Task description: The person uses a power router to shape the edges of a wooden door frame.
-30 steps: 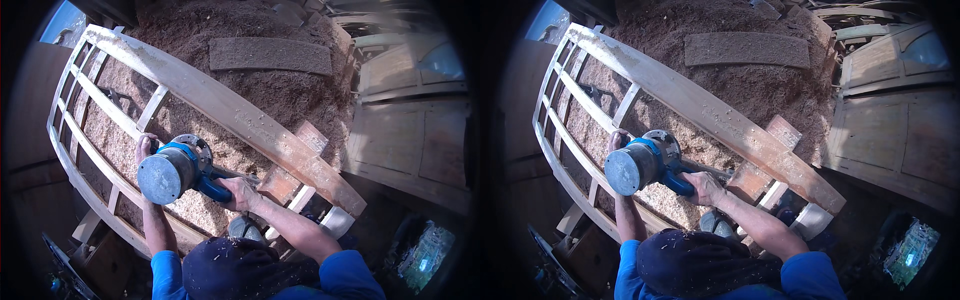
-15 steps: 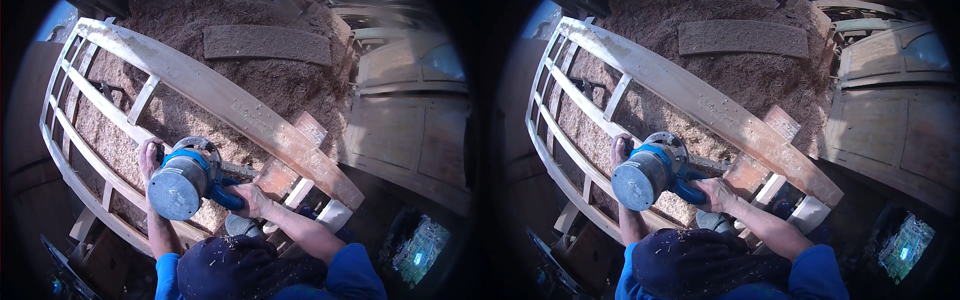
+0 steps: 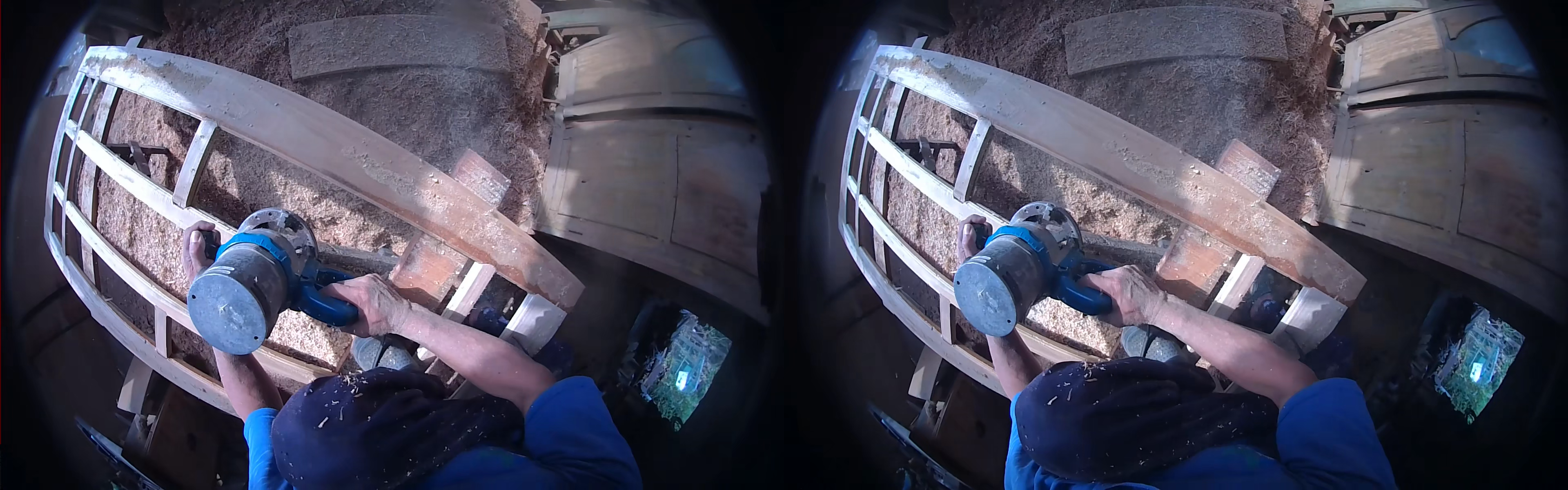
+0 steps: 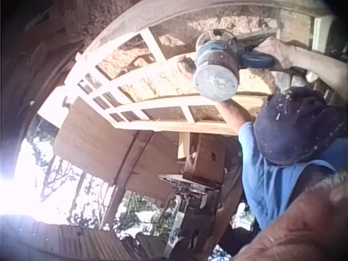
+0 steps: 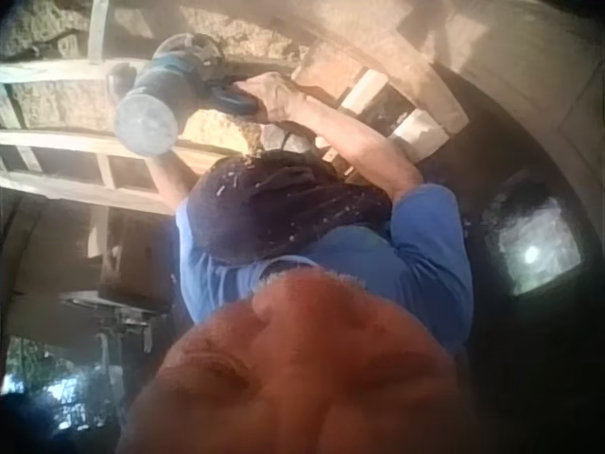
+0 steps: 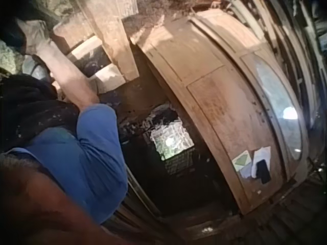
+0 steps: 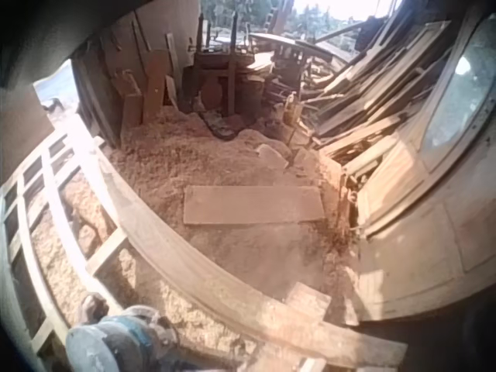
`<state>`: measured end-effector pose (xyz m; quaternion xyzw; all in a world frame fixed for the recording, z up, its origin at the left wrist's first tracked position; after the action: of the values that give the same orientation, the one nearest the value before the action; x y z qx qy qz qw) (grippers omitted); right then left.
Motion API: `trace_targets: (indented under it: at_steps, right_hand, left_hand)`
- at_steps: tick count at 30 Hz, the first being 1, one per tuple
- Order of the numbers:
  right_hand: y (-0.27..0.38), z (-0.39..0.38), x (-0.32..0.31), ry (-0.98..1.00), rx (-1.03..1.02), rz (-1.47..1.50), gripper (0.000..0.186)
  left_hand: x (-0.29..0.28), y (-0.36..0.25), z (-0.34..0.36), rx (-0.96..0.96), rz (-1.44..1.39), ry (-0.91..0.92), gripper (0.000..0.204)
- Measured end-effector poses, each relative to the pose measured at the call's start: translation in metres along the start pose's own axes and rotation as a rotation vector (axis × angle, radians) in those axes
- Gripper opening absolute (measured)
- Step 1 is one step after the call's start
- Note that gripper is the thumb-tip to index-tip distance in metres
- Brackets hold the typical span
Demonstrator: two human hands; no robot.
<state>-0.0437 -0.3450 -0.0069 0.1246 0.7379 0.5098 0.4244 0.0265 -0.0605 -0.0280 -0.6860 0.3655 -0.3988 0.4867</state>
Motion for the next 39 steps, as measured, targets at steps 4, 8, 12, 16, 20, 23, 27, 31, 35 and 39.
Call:
trace_targets:
  at_steps: [4,8,12,16,20,23,27,31,35,39]
  right_hand:
    - [-0.003,0.008,0.004,-0.008,0.008,0.001,0.051]
    - [0.003,0.016,0.003,0.006,-0.008,0.013,0.05]
    - [0.002,0.022,0.005,0.014,-0.01,0.016,0.05]
    - [0.001,0.03,0.009,0.032,-0.009,0.017,0.05]
    - [0.006,0.037,0.007,0.05,0.005,0.014,0.05]
    - [0.004,0.042,0.007,-0.049,-0.034,0.043,0.039]
    - [0.01,0.053,0.008,-0.043,-0.049,0.039,0.039]
    - [0.008,0.064,0.008,-0.061,-0.053,0.013,0.038]
    - [0.024,0.088,0.007,-0.083,-0.058,0.02,0.038]
    - [0.008,0.101,0.016,-0.075,-0.058,-0.02,0.035]
  left_hand:
    - [0.004,-0.005,0.006,0.005,0.008,-0.018,0.03]
    - [-0.001,-0.013,0.009,0.004,0.028,-0.028,0.029]
    - [-0.002,-0.011,0.013,-0.006,0.042,-0.032,0.029]
    - [-0.007,-0.013,0.018,-0.015,0.055,-0.039,0.029]
    - [-0.014,-0.014,0.02,-0.027,0.064,-0.05,0.029]
    - [-0.017,-0.015,0.021,-0.036,0.074,-0.054,0.029]
    - [-0.03,-0.02,0.028,-0.046,0.095,-0.07,0.029]
    - [-0.031,-0.024,0.041,0.003,0.207,0.003,0.029]
    - [-0.092,-0.029,0.075,-0.03,0.338,0.114,0.036]
    - [-0.07,-0.013,0.082,-0.115,-0.026,0.339,0.038]
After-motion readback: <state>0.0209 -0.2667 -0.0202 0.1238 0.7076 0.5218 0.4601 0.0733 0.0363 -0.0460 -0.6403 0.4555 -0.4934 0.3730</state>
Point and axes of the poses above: each hand's wrist, its own z-axis towards the middle knuckle, its own x-axis out of the palm, y = z × x, the point moved 8 cm from there along z, towards the middle knuckle, and after that the axes turned 15 degrees about -z, right-handed, at the moved point
